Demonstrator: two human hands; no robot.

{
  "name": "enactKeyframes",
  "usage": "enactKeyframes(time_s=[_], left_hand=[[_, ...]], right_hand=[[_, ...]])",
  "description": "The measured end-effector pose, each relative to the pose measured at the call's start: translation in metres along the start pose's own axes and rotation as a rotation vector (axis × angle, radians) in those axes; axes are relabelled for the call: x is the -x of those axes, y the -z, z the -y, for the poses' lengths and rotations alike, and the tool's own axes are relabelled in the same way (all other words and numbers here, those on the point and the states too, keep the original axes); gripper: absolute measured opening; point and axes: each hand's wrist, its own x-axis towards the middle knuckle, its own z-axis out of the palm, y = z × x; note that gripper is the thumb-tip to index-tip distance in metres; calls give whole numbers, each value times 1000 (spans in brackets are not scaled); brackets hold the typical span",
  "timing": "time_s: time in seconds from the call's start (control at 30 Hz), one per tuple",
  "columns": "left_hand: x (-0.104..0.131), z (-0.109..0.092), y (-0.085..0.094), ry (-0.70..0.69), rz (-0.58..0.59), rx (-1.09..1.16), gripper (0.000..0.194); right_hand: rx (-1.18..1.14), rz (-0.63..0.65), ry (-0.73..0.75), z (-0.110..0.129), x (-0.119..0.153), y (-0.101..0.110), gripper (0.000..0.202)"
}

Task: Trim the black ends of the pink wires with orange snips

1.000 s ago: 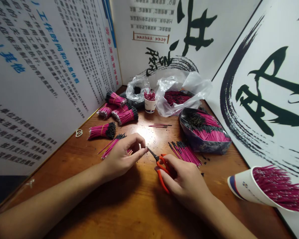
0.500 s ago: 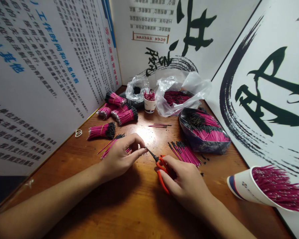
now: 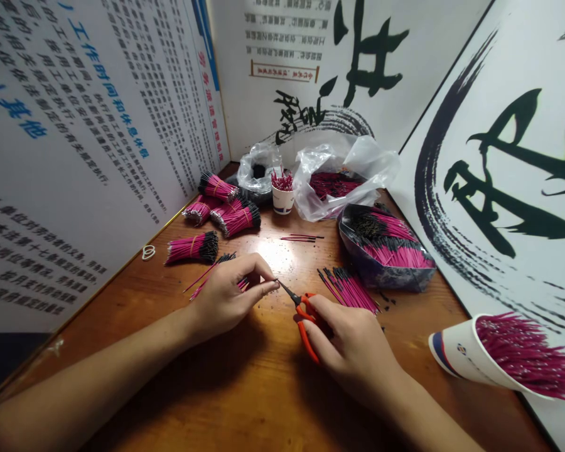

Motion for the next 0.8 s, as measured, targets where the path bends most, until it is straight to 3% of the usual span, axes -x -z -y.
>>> enactKeyframes(time_s=[0.27, 0.8], left_hand=[[-1, -1, 0, 45, -1, 36, 11], [-1, -1, 0, 46, 21, 46, 10]], right_hand=[[57, -46, -28, 0, -2, 1, 11], [5, 43, -41, 2, -3, 1, 15]])
